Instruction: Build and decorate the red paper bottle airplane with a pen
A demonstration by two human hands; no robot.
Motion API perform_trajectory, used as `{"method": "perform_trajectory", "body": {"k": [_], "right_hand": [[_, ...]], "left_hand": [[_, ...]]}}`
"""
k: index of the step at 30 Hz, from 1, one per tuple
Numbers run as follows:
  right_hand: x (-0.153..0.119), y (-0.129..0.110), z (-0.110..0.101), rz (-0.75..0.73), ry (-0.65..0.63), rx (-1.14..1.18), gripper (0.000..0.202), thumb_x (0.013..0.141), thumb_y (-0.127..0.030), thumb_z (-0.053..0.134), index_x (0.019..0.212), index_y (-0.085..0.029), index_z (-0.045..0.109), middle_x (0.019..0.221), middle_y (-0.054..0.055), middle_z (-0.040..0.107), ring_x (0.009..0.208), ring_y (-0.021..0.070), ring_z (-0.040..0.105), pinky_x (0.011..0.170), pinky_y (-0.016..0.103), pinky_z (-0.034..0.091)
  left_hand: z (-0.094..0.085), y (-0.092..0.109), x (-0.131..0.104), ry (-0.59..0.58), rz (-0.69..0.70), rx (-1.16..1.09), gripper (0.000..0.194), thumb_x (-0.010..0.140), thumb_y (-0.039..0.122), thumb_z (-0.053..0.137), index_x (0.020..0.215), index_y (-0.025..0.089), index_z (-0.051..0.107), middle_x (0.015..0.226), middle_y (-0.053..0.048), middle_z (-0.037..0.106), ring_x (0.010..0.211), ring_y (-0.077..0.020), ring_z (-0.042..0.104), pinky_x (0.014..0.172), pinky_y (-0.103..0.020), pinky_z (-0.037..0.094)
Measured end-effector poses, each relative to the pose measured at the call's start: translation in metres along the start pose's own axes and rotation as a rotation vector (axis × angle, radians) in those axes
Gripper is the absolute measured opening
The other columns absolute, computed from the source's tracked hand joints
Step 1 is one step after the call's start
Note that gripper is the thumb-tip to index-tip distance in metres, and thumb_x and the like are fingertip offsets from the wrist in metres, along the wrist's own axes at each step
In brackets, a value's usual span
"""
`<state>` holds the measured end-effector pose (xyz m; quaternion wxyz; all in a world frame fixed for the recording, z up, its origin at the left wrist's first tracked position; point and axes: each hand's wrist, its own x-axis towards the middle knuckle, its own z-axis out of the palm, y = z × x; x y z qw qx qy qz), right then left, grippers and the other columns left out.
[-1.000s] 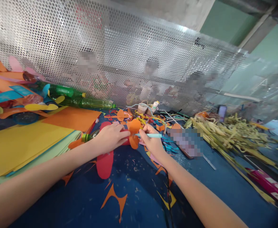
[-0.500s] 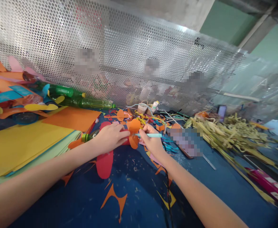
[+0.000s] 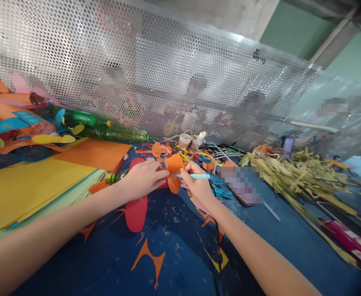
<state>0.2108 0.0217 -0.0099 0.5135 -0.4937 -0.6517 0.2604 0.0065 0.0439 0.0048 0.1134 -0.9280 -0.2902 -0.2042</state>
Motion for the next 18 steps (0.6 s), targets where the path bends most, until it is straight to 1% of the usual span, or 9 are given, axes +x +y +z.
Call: {"method": "perform_trajectory", "body": {"k": [5, 10, 15, 18], "right_hand": [[-0.0001, 0.0015, -0.0002, 0.014, -0.016, -0.002, 0.026, 0.081, -0.03, 0.053, 0.062, -0.023, 0.037, 0.047, -0.007, 0.04, 0.042, 0.011, 0.04, 0.045, 0.023, 0.033], [0.0007, 0.0025, -0.0015, -0.003, 0.01, -0.03, 0.027, 0.081, -0.028, 0.053, 0.062, -0.023, 0.035, 0.046, -0.008, 0.037, 0.041, 0.0102, 0.039, 0.045, 0.023, 0.032], [-0.0002, -0.0024, -0.0015, 0.018, 0.035, 0.032, 0.029, 0.083, -0.034, 0.054, 0.062, -0.023, 0.037, 0.045, -0.008, 0.039, 0.04, 0.0106, 0.04, 0.043, 0.023, 0.033], [-0.0009, -0.0048, -0.0015, 0.012, 0.07, 0.071, 0.032, 0.083, -0.036, 0.054, 0.06, -0.023, 0.035, 0.043, -0.008, 0.038, 0.039, 0.0101, 0.038, 0.042, 0.022, 0.033]], "left_hand": [[-0.0004, -0.0004, 0.0001, -0.014, 0.009, 0.017, 0.021, 0.095, 0.031, 0.042, 0.102, 0.023, 0.06, 0.1, -0.006, 0.059, 0.091, -0.0191, 0.056, 0.079, -0.032, 0.046], [-0.0017, -0.0001, 0.0004, -0.033, 0.002, 0.023, 0.019, 0.094, 0.03, 0.045, 0.104, 0.023, 0.06, 0.099, -0.006, 0.059, 0.092, -0.0196, 0.056, 0.079, -0.033, 0.046], [-0.0026, 0.0006, 0.0006, -0.046, 0.003, 0.042, 0.021, 0.095, 0.03, 0.043, 0.103, 0.022, 0.061, 0.099, -0.007, 0.06, 0.09, -0.0207, 0.056, 0.077, -0.034, 0.047], [-0.0022, 0.0004, 0.0005, -0.048, 0.008, 0.061, 0.022, 0.095, 0.031, 0.043, 0.103, 0.022, 0.06, 0.099, -0.007, 0.06, 0.091, -0.0214, 0.056, 0.077, -0.034, 0.047]]}}
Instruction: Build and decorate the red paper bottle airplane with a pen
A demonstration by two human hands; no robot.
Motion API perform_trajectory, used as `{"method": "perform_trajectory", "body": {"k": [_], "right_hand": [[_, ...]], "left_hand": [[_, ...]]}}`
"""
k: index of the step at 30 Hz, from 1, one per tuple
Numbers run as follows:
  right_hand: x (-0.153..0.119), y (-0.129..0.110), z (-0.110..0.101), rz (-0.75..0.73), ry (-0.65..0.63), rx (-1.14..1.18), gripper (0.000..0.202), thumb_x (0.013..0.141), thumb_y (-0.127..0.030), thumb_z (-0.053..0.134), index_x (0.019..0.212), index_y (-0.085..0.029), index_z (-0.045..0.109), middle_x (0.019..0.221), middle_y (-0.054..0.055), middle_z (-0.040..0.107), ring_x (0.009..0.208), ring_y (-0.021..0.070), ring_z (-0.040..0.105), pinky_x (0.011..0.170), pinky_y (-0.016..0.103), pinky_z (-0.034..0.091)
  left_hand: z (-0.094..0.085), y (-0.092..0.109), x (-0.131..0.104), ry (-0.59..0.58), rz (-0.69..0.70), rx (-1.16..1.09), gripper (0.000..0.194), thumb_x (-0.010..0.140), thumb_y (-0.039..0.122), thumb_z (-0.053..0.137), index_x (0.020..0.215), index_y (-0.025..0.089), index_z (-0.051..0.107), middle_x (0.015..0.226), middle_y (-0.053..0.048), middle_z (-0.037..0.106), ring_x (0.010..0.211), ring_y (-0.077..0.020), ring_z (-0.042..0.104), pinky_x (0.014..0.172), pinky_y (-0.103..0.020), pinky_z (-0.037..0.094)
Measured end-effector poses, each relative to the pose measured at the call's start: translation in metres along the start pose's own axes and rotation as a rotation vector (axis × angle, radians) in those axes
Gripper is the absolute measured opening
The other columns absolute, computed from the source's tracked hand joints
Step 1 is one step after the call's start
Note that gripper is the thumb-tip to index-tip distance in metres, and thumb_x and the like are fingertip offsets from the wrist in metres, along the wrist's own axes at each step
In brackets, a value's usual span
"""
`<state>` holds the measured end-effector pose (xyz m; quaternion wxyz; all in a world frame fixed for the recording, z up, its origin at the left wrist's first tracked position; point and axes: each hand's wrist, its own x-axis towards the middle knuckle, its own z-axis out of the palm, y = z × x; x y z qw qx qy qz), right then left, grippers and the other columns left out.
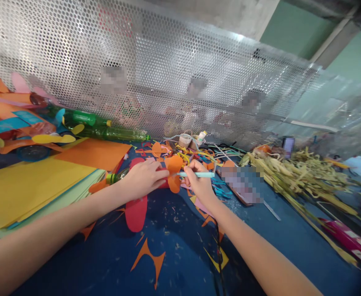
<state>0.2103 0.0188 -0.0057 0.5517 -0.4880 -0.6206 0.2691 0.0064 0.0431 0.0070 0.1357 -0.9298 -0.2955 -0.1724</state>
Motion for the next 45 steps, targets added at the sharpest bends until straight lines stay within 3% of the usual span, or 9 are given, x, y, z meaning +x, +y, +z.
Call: {"method": "perform_trajectory", "body": {"k": [9, 45], "right_hand": [[-0.001, 0.013, 0.002, 0.021, -0.056, 0.032, 0.028, 0.084, -0.033, 0.053, 0.063, -0.023, 0.037, 0.045, -0.008, 0.038, 0.039, 0.0091, 0.036, 0.042, 0.022, 0.03], [-0.002, 0.006, 0.003, -0.05, -0.117, -0.126, 0.027, 0.084, -0.027, 0.051, 0.061, -0.023, 0.038, 0.044, -0.008, 0.042, 0.042, 0.0104, 0.04, 0.047, 0.023, 0.032]], "left_hand": [[-0.001, 0.0, 0.001, -0.031, -0.014, 0.012, 0.02, 0.094, 0.03, 0.045, 0.105, 0.023, 0.06, 0.099, -0.007, 0.06, 0.092, -0.0216, 0.056, 0.078, -0.034, 0.047], [0.0, 0.0, 0.0, -0.005, -0.006, -0.009, 0.02, 0.095, 0.031, 0.044, 0.102, 0.023, 0.06, 0.098, -0.006, 0.06, 0.09, -0.0202, 0.056, 0.077, -0.033, 0.046]]}}
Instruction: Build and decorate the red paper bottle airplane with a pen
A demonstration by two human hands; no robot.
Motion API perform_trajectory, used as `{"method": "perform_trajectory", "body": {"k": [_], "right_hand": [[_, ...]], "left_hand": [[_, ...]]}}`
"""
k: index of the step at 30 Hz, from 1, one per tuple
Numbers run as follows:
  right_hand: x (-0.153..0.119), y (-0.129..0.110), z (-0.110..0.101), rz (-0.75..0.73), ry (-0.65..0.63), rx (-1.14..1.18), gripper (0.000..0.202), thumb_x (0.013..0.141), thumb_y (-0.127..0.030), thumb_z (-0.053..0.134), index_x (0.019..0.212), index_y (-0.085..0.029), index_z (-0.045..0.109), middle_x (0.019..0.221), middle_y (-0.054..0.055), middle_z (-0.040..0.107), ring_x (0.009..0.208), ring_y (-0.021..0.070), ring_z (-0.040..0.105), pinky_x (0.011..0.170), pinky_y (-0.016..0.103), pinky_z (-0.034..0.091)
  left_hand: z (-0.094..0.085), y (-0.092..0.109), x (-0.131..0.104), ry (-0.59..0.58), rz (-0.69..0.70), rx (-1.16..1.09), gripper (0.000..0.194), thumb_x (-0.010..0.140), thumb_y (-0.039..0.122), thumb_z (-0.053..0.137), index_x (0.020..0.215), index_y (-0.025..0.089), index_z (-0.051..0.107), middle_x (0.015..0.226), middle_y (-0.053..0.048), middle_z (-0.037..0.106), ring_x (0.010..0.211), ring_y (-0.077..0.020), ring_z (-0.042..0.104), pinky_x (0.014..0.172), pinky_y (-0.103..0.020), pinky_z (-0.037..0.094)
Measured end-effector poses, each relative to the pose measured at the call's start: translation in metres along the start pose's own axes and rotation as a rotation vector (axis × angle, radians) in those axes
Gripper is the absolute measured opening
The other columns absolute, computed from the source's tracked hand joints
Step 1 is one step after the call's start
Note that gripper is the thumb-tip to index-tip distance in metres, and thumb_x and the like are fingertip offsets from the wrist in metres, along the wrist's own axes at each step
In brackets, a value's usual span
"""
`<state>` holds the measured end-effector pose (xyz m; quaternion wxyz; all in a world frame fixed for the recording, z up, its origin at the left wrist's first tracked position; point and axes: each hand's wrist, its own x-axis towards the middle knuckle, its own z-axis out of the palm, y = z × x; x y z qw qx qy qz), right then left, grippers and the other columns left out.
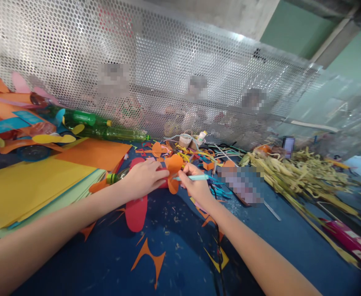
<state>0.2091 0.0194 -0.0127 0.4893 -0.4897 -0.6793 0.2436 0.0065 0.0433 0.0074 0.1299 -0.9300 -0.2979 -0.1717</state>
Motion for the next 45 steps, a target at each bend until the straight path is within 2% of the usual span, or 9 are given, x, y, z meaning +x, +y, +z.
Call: {"method": "perform_trajectory", "body": {"k": [8, 18, 22, 25, 28, 35, 40, 45], "right_hand": [[0.001, -0.001, -0.001, 0.041, 0.017, 0.069, 0.027, 0.083, -0.029, 0.052, 0.062, -0.023, 0.037, 0.046, -0.008, 0.04, 0.041, 0.0101, 0.037, 0.044, 0.023, 0.03], [0.001, 0.001, 0.0, 0.023, 0.005, 0.058, 0.026, 0.084, -0.031, 0.052, 0.063, -0.023, 0.038, 0.045, -0.008, 0.043, 0.041, 0.0105, 0.042, 0.045, 0.023, 0.033], [0.003, 0.0, -0.005, 0.038, 0.091, 0.092, 0.029, 0.083, -0.03, 0.053, 0.06, -0.023, 0.035, 0.044, -0.009, 0.037, 0.039, 0.0101, 0.04, 0.043, 0.023, 0.033], [0.005, 0.0, -0.01, 0.03, 0.137, 0.052, 0.033, 0.082, -0.03, 0.054, 0.057, -0.023, 0.033, 0.042, -0.009, 0.034, 0.038, 0.0097, 0.038, 0.042, 0.022, 0.032], [0.006, 0.002, -0.01, 0.034, 0.11, 0.04, 0.033, 0.082, -0.033, 0.054, 0.058, -0.024, 0.033, 0.042, -0.009, 0.034, 0.038, 0.01, 0.038, 0.04, 0.022, 0.031], [0.005, 0.006, -0.005, 0.068, 0.038, 0.123, 0.032, 0.082, -0.04, 0.055, 0.062, -0.023, 0.037, 0.042, -0.008, 0.039, 0.038, 0.011, 0.044, 0.041, 0.022, 0.037], [0.003, 0.007, -0.004, 0.09, 0.042, 0.119, 0.031, 0.083, -0.04, 0.054, 0.062, -0.023, 0.038, 0.044, -0.008, 0.04, 0.039, 0.0107, 0.043, 0.04, 0.021, 0.038], [0.004, 0.011, -0.003, 0.098, 0.044, 0.115, 0.032, 0.082, -0.042, 0.055, 0.063, -0.023, 0.037, 0.046, -0.008, 0.039, 0.039, 0.0102, 0.043, 0.041, 0.021, 0.038]], "left_hand": [[0.001, 0.0, 0.0, 0.01, 0.0, -0.003, 0.021, 0.095, 0.03, 0.044, 0.103, 0.023, 0.061, 0.098, -0.006, 0.06, 0.091, -0.0211, 0.056, 0.078, -0.034, 0.046], [0.003, -0.002, -0.001, 0.011, 0.005, -0.025, 0.02, 0.094, 0.03, 0.045, 0.104, 0.023, 0.06, 0.1, -0.006, 0.06, 0.092, -0.0203, 0.056, 0.079, -0.033, 0.047], [0.003, -0.002, -0.001, 0.038, 0.006, -0.039, 0.021, 0.095, 0.031, 0.043, 0.103, 0.023, 0.06, 0.1, -0.005, 0.059, 0.09, -0.0188, 0.056, 0.078, -0.032, 0.047], [0.003, -0.002, 0.0, 0.014, 0.012, -0.023, 0.02, 0.095, 0.03, 0.043, 0.103, 0.023, 0.06, 0.099, -0.006, 0.06, 0.09, -0.0195, 0.056, 0.077, -0.033, 0.047], [0.004, -0.003, -0.001, -0.001, 0.016, -0.014, 0.021, 0.095, 0.03, 0.042, 0.104, 0.023, 0.06, 0.099, -0.007, 0.06, 0.091, -0.0209, 0.056, 0.077, -0.034, 0.047], [0.002, -0.001, -0.001, 0.026, 0.005, -0.032, 0.02, 0.094, 0.029, 0.044, 0.103, 0.023, 0.06, 0.1, -0.006, 0.059, 0.091, -0.0201, 0.055, 0.079, -0.033, 0.047], [0.0, 0.0, 0.0, -0.02, -0.001, 0.008, 0.019, 0.094, 0.029, 0.046, 0.104, 0.022, 0.06, 0.1, -0.007, 0.06, 0.092, -0.0217, 0.056, 0.079, -0.035, 0.047], [0.001, -0.001, 0.0, 0.004, 0.006, -0.003, 0.019, 0.094, 0.029, 0.045, 0.104, 0.022, 0.06, 0.101, -0.006, 0.06, 0.093, -0.021, 0.056, 0.079, -0.034, 0.047]]}}
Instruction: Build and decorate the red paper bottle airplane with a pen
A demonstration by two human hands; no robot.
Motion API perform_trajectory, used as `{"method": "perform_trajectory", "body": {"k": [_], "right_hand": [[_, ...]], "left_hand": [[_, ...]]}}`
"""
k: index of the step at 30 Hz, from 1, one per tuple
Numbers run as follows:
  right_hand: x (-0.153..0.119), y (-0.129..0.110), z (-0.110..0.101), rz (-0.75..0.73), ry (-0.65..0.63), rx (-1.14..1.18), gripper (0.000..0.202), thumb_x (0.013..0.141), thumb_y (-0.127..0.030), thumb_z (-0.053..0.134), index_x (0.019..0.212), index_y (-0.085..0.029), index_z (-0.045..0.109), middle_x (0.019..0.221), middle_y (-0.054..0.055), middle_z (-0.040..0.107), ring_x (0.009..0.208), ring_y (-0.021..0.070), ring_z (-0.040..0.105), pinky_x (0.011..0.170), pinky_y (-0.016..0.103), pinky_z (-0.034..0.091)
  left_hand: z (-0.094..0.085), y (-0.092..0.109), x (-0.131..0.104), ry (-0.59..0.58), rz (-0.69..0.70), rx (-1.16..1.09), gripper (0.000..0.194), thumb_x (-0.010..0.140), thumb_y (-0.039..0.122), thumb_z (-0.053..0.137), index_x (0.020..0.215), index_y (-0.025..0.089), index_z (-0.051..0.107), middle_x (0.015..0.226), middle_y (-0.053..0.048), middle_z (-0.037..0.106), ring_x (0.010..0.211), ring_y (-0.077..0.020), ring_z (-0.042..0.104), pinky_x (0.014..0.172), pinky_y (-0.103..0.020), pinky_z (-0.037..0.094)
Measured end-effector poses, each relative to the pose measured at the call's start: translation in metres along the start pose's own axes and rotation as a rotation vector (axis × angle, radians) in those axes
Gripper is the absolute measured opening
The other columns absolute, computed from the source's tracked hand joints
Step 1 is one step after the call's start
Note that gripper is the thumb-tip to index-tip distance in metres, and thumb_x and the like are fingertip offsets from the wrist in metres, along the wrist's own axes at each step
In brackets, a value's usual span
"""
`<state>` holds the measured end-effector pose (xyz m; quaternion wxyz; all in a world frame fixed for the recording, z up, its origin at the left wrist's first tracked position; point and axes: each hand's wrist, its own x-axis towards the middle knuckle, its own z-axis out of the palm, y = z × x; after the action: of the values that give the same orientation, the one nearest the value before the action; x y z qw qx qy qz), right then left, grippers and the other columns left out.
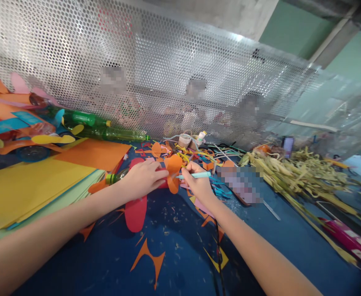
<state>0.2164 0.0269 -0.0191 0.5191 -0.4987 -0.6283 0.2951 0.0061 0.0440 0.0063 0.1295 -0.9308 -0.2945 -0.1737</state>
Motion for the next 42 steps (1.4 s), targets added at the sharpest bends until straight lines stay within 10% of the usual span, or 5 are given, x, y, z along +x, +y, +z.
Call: {"method": "perform_trajectory", "body": {"k": [42], "right_hand": [[-0.0014, -0.0051, 0.0012, -0.072, -0.01, -0.086, 0.03, 0.084, -0.032, 0.052, 0.06, -0.023, 0.037, 0.046, -0.007, 0.039, 0.042, 0.0109, 0.041, 0.045, 0.023, 0.034]], "left_hand": [[0.0014, -0.0001, -0.0007, 0.052, 0.008, -0.023, 0.021, 0.095, 0.031, 0.042, 0.102, 0.023, 0.06, 0.099, -0.006, 0.059, 0.09, -0.0189, 0.056, 0.078, -0.032, 0.046]]}}
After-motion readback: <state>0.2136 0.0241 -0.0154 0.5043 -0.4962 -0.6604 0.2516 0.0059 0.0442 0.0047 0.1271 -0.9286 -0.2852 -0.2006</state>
